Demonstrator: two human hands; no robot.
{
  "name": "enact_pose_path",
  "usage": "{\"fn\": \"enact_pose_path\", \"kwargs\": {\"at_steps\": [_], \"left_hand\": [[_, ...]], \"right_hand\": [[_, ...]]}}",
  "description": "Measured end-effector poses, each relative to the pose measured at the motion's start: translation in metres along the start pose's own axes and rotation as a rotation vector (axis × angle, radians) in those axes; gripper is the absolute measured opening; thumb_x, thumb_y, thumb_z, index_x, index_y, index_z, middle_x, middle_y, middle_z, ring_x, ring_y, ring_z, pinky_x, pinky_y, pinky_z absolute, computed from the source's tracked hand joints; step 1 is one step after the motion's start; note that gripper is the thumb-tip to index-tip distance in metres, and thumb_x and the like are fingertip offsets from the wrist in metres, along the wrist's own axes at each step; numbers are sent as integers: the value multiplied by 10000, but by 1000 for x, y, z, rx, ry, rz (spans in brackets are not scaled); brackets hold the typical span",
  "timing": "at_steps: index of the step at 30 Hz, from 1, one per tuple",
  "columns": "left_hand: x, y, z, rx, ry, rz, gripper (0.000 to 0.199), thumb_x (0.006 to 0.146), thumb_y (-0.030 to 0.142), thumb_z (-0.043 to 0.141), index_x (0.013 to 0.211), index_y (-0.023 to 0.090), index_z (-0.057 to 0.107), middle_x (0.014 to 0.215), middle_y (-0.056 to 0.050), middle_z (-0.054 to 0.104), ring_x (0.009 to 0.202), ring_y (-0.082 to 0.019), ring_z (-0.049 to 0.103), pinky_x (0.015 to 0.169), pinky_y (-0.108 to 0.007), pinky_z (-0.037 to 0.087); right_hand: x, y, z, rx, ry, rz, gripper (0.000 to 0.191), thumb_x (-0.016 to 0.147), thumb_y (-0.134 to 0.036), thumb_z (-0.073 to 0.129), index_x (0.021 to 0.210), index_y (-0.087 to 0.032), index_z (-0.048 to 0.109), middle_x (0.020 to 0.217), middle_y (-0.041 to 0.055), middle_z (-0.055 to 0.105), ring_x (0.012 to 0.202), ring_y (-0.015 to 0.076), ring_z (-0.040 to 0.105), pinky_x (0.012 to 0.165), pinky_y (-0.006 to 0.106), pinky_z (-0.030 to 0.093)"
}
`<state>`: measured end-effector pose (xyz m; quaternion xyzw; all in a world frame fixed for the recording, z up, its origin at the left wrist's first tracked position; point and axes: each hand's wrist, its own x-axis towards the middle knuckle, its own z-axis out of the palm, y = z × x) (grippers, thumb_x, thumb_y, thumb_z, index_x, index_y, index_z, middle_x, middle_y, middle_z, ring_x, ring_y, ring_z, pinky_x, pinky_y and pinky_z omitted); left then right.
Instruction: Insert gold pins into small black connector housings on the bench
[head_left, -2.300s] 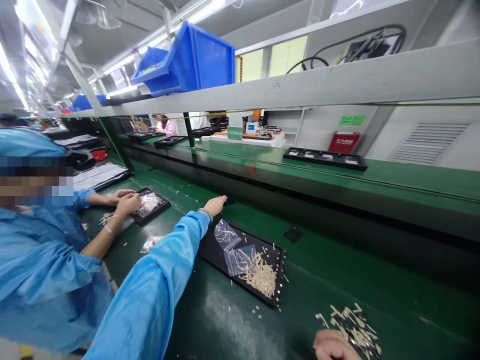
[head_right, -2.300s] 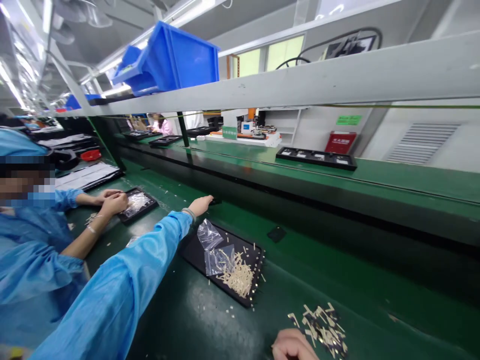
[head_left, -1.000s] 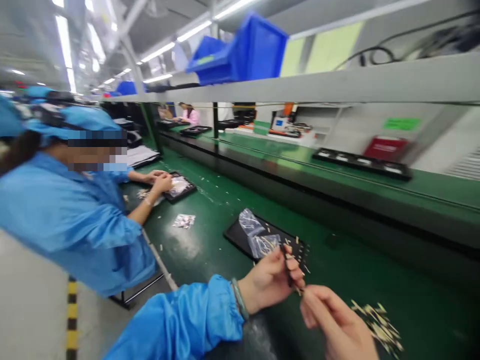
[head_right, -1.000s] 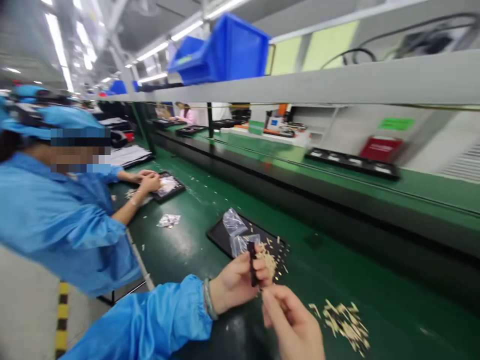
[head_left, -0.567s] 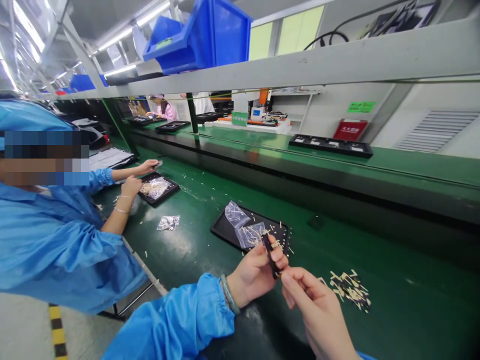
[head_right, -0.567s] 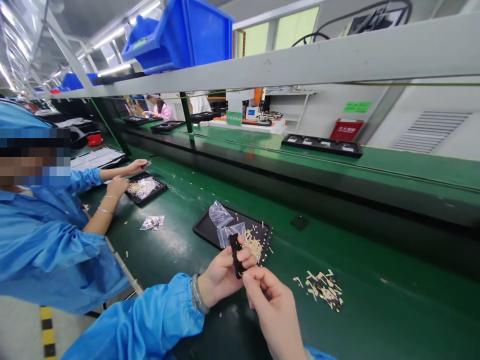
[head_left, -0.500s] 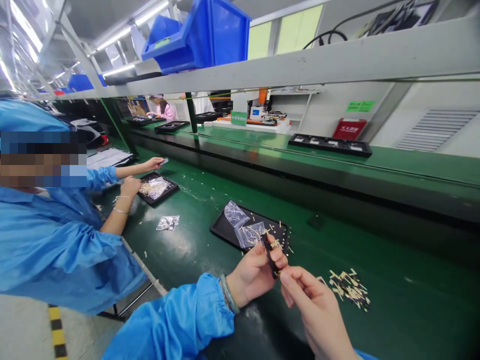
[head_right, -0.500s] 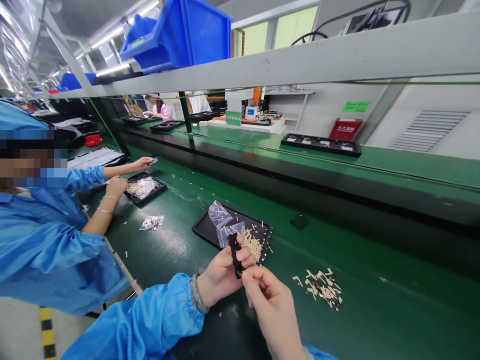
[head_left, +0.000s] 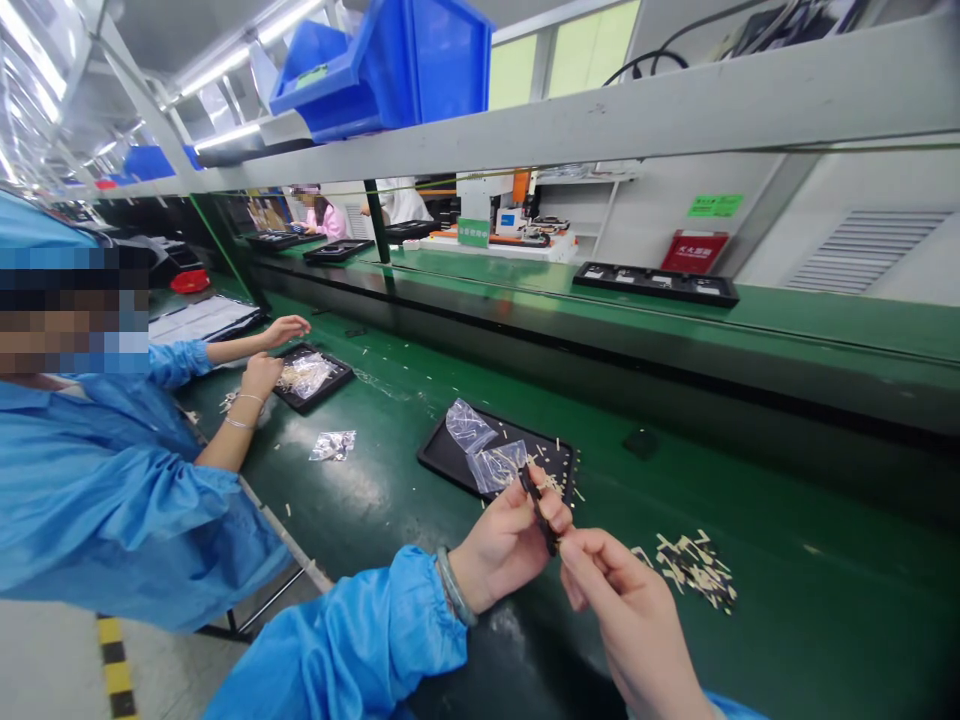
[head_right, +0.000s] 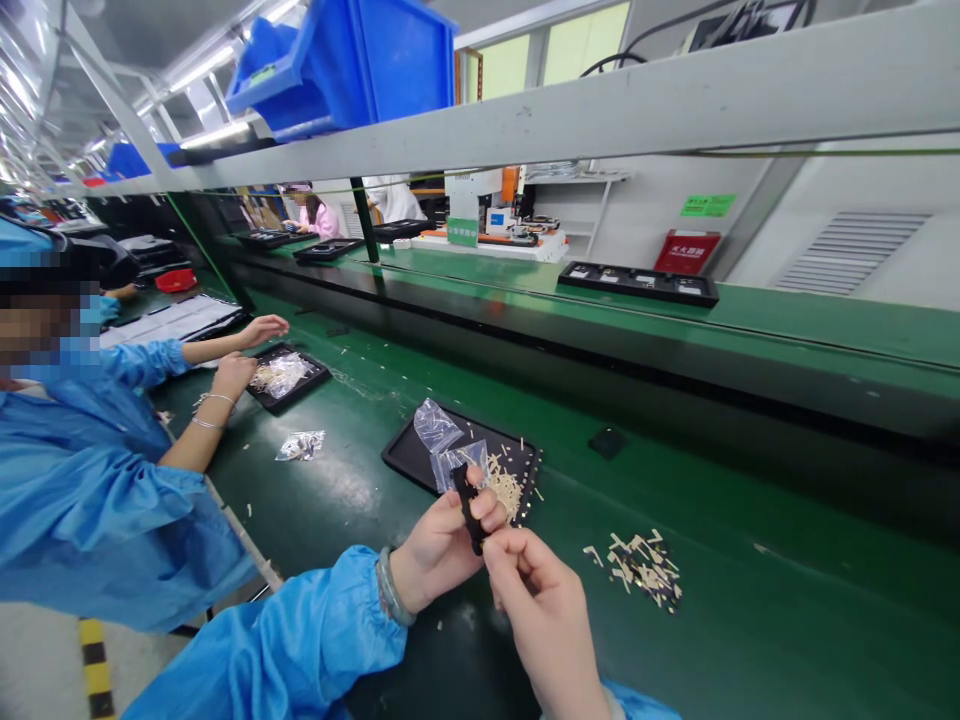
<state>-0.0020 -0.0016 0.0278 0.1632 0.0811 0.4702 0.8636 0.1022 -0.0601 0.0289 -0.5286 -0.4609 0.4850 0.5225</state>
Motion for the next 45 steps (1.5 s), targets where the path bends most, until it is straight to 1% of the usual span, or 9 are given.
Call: {"fn": "enact_pose_path", "kwargs": {"at_steps": [10,16,21,26,33,37,40,43,45], "left_hand": [[-1,1,-1,-1,-26,-1,301,664,121,714,869,188,504,642,38,414,632,-95,445,618,-216,325],[-1,0,-1,-17,-43,5,266,690,109,696,874,175,516,643,29,431,644,-98,456,633,-213,341],[-2,0,0,20,-33,15,241,701,149,704,859,174,523,641,24,453,636,-103,455,609,-208,344],[-2,1,2,72,26,53,232,712,193,706,866,169,535,669,19,489,635,-91,466,639,-198,357],[-4,1,5,244,65,151,144,754,221,666,827,152,562,664,17,515,620,-78,473,620,-187,363],[-8,1,9,352,106,192,120,788,234,628,842,146,565,657,20,517,596,-70,466,590,-183,365],[-10,1,11,446,146,231,138,805,241,607,904,155,562,726,7,558,625,-75,489,597,-186,380],[-10,2,11,577,160,320,144,828,226,576,958,168,556,827,-10,595,719,-94,532,674,-206,415],[-11,3,10,654,155,389,129,835,224,565,952,171,555,858,-15,606,779,-107,546,732,-223,426]], "right_hand": [[2,-2,2,114,-39,30,301,793,-446,575,661,-176,551,471,-55,394,462,90,349,472,234,274],[1,4,1,15,-5,0,279,807,-440,555,698,-183,555,489,-53,401,467,93,360,460,232,274],[0,5,0,-58,14,-34,272,805,-438,550,708,-184,559,505,-51,412,477,94,371,466,227,296],[2,5,-4,-73,-6,-25,256,813,-439,544,748,-192,556,514,-53,424,488,96,384,478,222,315],[5,4,-11,-83,-56,-58,237,818,-416,551,751,-190,580,516,-48,450,494,96,420,490,217,344],[5,3,-16,-115,-52,-90,221,813,-404,562,767,-191,598,503,-49,465,482,92,434,479,205,356],[6,0,-17,-154,-23,-125,217,805,-403,566,775,-193,610,497,-47,476,466,91,453,461,194,373],[6,-5,-16,-252,39,-193,210,796,-393,566,757,-195,625,499,-38,499,455,95,471,443,189,386],[5,-7,-15,-327,95,-256,199,786,-381,570,742,-197,633,493,-33,508,450,99,478,436,190,388]]}}
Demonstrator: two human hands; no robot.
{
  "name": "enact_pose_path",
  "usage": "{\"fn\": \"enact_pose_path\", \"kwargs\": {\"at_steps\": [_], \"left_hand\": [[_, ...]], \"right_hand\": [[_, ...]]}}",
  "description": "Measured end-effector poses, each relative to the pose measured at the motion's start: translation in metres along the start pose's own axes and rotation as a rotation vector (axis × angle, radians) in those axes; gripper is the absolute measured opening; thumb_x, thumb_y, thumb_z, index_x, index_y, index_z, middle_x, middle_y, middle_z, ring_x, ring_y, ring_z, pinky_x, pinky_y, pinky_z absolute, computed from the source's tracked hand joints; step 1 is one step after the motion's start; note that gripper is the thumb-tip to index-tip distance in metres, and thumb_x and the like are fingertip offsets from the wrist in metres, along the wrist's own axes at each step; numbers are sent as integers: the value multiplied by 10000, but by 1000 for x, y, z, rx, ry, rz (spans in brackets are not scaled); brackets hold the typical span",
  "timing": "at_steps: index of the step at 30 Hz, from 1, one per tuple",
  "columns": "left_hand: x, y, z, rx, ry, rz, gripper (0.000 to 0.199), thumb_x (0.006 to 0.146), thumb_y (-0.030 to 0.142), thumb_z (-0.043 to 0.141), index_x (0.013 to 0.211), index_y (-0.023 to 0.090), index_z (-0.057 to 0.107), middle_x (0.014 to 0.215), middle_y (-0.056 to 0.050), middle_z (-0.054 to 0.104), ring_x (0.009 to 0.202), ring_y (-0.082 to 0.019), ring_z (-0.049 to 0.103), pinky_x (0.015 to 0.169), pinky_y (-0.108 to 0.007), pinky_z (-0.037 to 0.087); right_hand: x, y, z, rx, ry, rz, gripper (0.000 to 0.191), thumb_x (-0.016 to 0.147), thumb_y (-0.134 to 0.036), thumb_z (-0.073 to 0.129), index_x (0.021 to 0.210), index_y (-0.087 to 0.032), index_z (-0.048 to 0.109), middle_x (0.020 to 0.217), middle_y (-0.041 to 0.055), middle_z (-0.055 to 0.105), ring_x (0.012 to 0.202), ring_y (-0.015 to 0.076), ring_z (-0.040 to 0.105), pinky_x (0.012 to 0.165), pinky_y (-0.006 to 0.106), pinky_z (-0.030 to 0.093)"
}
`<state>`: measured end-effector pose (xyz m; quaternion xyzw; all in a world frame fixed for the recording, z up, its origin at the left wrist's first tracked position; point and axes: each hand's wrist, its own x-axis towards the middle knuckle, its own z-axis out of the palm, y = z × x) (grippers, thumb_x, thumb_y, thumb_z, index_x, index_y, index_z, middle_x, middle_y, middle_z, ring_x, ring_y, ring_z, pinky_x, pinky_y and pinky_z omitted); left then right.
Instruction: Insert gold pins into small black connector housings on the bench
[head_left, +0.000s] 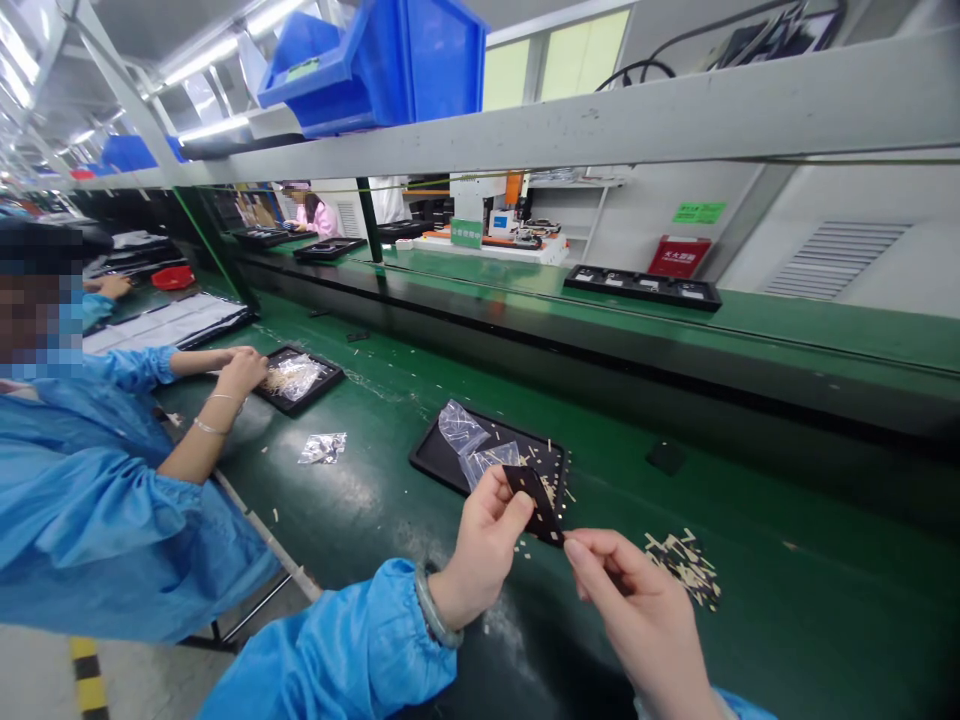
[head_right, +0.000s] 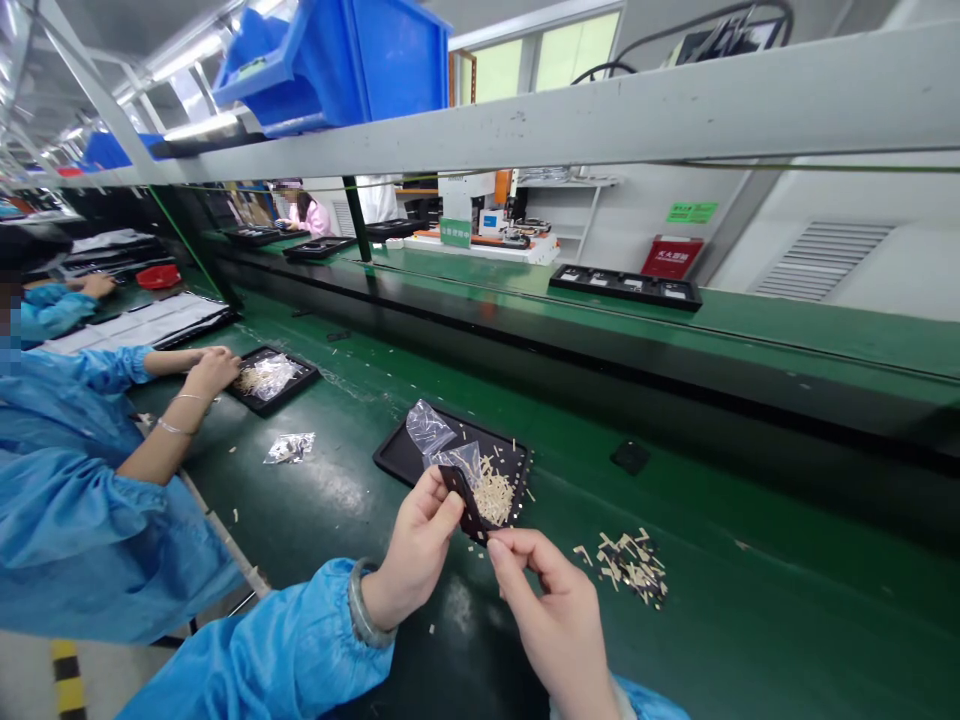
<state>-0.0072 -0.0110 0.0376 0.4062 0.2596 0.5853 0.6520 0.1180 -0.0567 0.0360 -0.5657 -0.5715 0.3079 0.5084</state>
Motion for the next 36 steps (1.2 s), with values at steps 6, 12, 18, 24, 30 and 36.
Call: {"fn": "enact_pose_path", "kwargs": {"at_steps": [6,12,18,24,30,36], "left_hand": [[-4,0,-2,129,14,78,113,846,240,544,939,176,538,860,-13,611,792,-115,553,735,-228,438],[-7,0,-2,200,45,122,112,830,262,563,881,174,517,809,-2,596,731,-104,541,671,-210,435],[-7,1,-4,273,30,192,89,841,245,547,877,176,505,770,12,563,693,-88,519,635,-197,424],[-10,3,-2,297,66,170,82,844,238,542,878,171,509,786,1,575,710,-96,533,644,-202,432],[-13,4,2,257,103,107,87,841,241,549,874,172,507,795,-1,599,719,-98,554,655,-199,444],[-14,5,3,209,92,66,89,849,239,543,902,175,510,811,2,613,728,-88,551,694,-193,448]], "right_hand": [[-6,2,2,-64,116,-14,187,779,-377,567,756,-203,629,505,-28,524,462,109,488,453,202,398],[-6,11,8,168,32,173,228,802,-421,556,766,-197,585,475,-49,467,451,93,434,439,195,361],[-6,13,9,253,16,207,239,811,-423,554,761,-189,570,479,-54,446,457,88,411,451,202,350],[-8,2,8,91,83,139,241,785,-415,565,752,-179,603,483,-34,484,449,106,457,431,209,384],[-10,-3,10,-30,163,44,210,797,-381,550,751,-185,612,499,-23,528,456,116,499,441,209,420],[-13,-2,11,-181,223,-105,143,809,-319,555,771,-199,624,571,-7,606,502,129,564,506,223,459]]}}
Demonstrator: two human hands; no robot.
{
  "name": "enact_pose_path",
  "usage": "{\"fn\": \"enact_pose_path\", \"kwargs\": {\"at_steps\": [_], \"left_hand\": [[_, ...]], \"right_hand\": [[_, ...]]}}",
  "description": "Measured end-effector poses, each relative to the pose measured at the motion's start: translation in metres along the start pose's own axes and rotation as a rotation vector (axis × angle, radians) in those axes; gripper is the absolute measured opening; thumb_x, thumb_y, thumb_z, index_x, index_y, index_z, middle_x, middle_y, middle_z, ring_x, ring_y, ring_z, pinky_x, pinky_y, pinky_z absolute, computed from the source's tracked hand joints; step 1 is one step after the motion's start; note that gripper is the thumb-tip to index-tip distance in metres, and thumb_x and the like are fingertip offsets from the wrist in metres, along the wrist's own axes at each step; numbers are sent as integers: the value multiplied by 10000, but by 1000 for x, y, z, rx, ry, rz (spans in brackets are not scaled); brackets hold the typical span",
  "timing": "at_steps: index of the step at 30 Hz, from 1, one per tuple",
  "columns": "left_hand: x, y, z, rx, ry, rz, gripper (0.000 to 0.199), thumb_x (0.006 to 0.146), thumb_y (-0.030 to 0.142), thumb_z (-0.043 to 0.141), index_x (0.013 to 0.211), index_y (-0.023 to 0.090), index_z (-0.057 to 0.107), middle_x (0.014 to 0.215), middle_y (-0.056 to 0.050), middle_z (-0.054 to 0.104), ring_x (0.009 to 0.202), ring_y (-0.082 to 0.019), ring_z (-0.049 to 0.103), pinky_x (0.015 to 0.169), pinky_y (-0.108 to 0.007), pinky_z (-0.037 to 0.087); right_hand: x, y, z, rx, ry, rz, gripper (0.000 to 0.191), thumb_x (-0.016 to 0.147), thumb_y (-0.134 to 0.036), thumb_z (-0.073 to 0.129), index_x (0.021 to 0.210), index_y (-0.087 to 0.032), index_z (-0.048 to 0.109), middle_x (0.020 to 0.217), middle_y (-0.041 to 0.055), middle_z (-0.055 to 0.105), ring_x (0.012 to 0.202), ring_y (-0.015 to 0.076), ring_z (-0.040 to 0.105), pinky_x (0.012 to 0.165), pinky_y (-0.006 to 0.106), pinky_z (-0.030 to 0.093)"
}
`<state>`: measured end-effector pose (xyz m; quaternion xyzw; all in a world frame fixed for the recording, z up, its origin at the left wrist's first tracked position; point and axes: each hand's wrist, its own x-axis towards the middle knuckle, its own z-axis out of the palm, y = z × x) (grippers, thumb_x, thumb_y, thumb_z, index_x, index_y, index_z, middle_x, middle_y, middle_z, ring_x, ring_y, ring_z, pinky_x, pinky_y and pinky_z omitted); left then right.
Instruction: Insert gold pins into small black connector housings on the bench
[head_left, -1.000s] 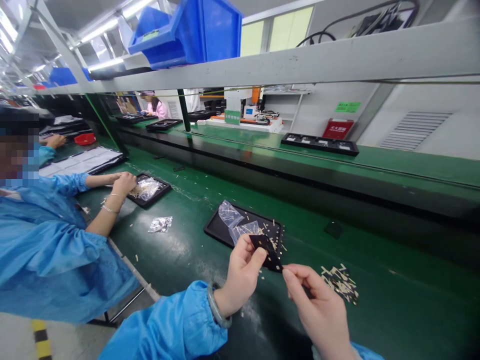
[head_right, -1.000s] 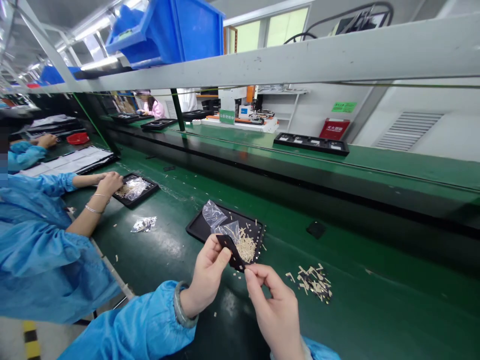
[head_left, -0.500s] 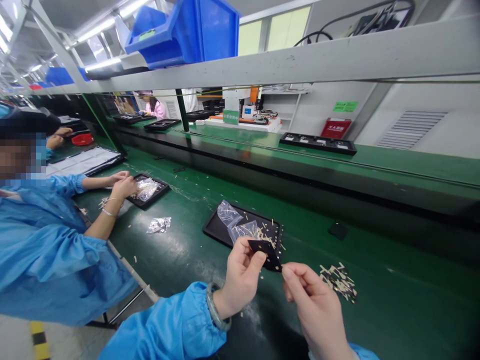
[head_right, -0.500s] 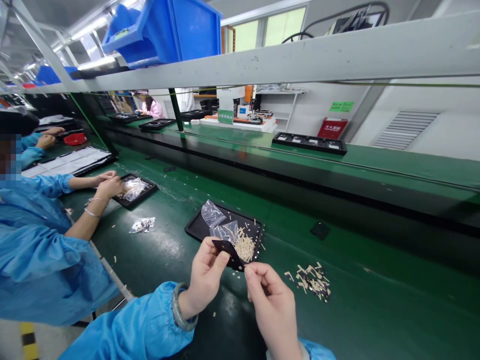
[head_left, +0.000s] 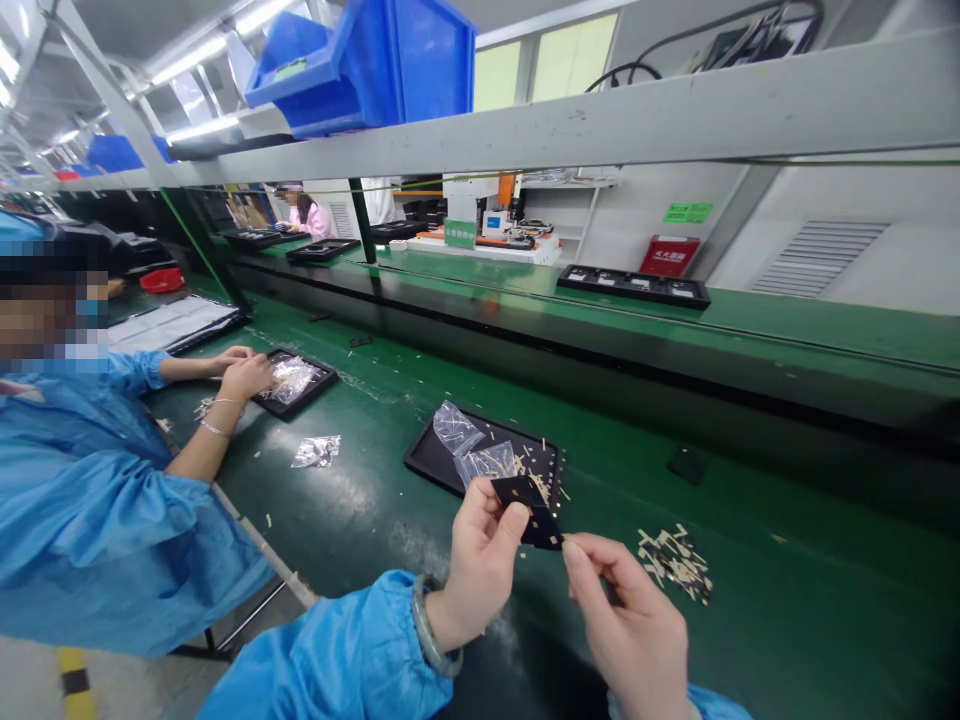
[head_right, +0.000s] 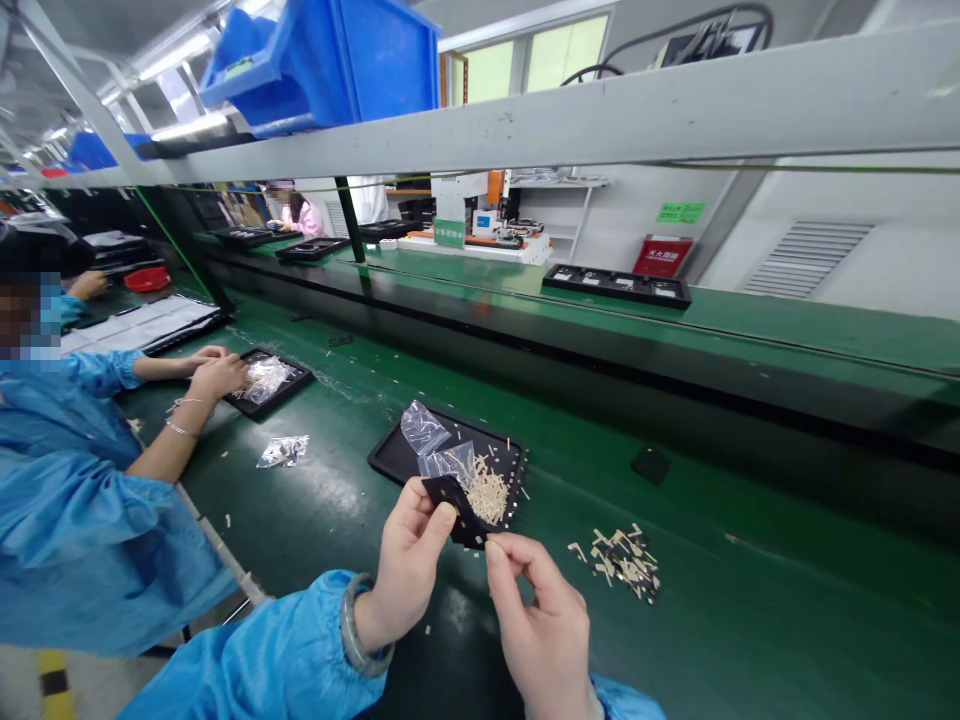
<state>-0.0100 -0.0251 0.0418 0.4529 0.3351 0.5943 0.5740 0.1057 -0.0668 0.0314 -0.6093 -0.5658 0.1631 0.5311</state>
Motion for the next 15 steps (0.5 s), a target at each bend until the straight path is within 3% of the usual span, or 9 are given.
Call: {"fn": "enact_pose_path", "kwargs": {"at_steps": [4,8,15], "left_hand": [[1,0,0,-18,-7,-12,102,855,243,534,929,175,514,852,-9,625,763,-96,560,722,-204,452],[1,0,-1,-12,14,-17,107,847,255,543,905,170,516,827,-11,621,768,-111,568,714,-214,456],[-1,-1,-2,50,51,1,131,815,275,581,853,169,514,784,-6,609,713,-112,556,658,-212,452]], "right_hand": [[2,6,-2,-81,47,-286,59,801,-197,573,821,-208,627,672,15,656,553,142,594,564,259,470],[8,9,-8,-187,7,-582,196,763,-86,595,916,-206,615,628,10,642,540,145,582,579,294,454],[12,-8,-12,-547,34,-828,194,764,-78,599,944,-149,612,546,6,600,507,142,558,598,313,427]]}}
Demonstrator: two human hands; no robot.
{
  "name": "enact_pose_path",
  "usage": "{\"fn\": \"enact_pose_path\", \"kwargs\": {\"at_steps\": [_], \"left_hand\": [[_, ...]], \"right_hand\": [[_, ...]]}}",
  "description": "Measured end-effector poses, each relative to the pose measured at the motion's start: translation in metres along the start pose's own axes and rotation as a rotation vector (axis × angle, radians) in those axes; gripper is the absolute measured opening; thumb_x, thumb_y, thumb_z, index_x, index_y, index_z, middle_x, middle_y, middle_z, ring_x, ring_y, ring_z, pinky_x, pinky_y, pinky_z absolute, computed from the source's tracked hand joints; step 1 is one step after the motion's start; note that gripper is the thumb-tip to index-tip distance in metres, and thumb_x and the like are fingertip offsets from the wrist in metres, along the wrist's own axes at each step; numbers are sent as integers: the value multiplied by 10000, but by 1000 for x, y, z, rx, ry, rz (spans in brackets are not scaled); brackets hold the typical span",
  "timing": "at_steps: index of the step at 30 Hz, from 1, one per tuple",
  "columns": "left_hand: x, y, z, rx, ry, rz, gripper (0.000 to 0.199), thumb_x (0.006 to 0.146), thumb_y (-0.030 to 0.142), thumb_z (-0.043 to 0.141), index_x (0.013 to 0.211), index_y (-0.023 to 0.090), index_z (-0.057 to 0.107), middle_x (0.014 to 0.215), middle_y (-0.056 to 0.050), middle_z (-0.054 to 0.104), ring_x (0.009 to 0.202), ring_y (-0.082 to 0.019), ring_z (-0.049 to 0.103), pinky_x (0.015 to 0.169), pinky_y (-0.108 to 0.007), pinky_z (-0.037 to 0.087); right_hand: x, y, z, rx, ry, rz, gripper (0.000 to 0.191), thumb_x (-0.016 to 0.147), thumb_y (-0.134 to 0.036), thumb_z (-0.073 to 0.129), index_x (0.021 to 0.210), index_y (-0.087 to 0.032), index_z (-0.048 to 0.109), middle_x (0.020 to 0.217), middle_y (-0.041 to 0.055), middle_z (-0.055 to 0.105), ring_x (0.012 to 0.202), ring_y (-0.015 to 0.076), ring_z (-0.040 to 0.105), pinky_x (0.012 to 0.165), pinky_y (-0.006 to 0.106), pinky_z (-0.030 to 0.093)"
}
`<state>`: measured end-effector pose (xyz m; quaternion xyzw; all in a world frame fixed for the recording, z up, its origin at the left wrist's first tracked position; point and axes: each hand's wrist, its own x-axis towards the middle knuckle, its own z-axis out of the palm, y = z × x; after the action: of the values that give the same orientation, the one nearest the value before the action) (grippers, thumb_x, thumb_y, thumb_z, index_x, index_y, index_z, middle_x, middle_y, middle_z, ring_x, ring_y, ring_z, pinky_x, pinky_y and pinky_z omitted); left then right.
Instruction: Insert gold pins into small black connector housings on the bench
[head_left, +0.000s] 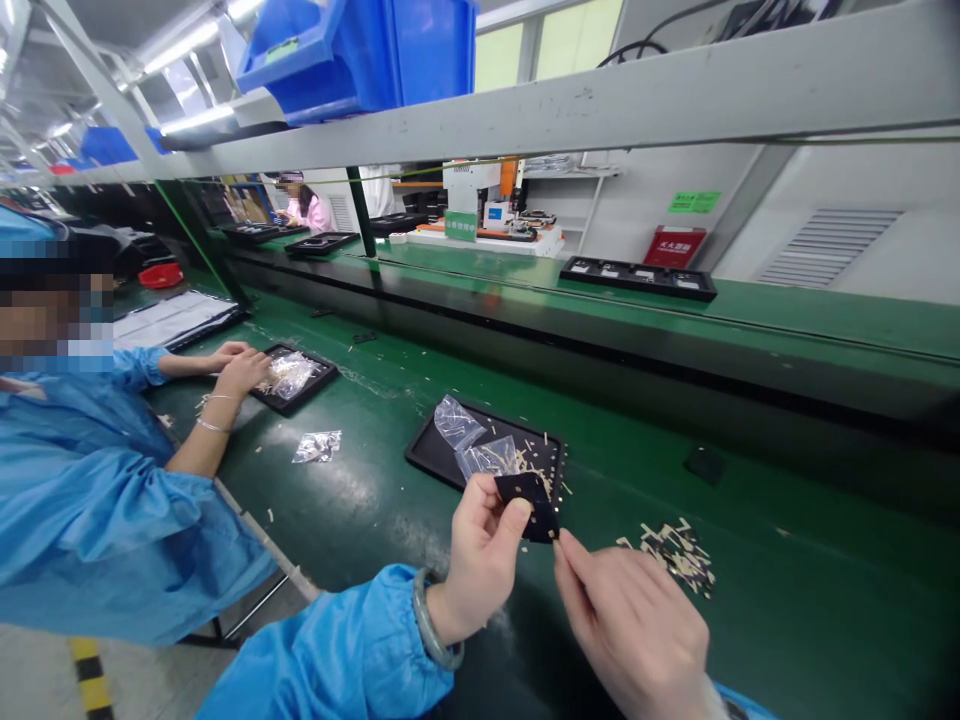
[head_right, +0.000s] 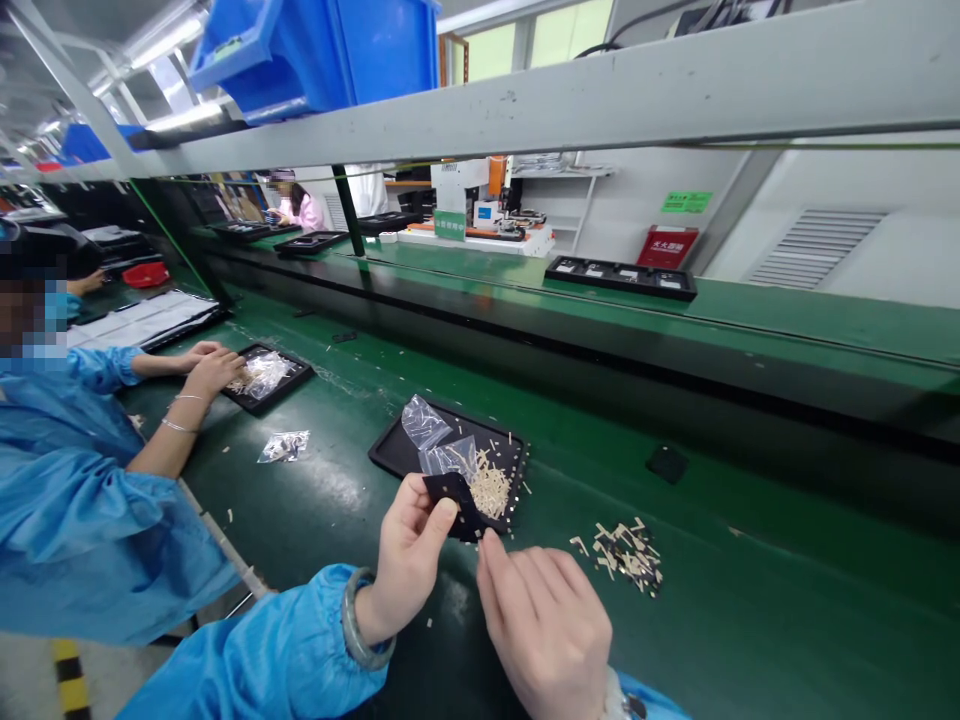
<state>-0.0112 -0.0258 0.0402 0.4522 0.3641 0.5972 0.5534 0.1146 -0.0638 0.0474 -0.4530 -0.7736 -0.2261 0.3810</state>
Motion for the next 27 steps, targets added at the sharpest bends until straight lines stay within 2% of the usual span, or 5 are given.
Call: {"fn": "enact_pose_path", "kwargs": {"at_steps": [5,12,17,22,27], "left_hand": [[7,2,-1,-58,7,-30,166,782,285,623,852,159,541,788,-12,616,725,-114,560,688,-216,450],[16,-1,1,-300,-133,-424,287,717,309,682,903,141,542,680,10,571,538,-88,540,473,-192,456],[15,-13,0,-326,-158,-589,423,683,283,708,1037,184,500,671,22,575,488,-90,556,428,-190,476],[17,-17,0,-341,-322,-524,380,803,489,525,989,158,542,679,-24,592,497,-115,583,448,-235,506],[17,-15,0,-133,-332,-383,332,740,435,633,866,136,564,642,-17,596,504,-100,573,484,-207,478]], "right_hand": [[6,0,-13,96,-132,-29,89,793,-138,568,809,-180,645,539,4,598,490,143,546,564,308,414],[4,37,-16,458,-253,197,294,860,-167,483,1135,-229,568,951,68,647,815,163,631,681,255,499],[4,41,-5,531,-281,177,194,844,-203,519,962,-245,667,897,63,645,813,163,631,663,245,518],[3,38,1,667,-198,466,125,822,-259,557,822,-208,671,763,54,658,689,169,633,593,256,522],[2,36,2,855,-248,733,163,772,-348,611,805,-204,679,729,30,649,568,140,603,525,241,514]]}}
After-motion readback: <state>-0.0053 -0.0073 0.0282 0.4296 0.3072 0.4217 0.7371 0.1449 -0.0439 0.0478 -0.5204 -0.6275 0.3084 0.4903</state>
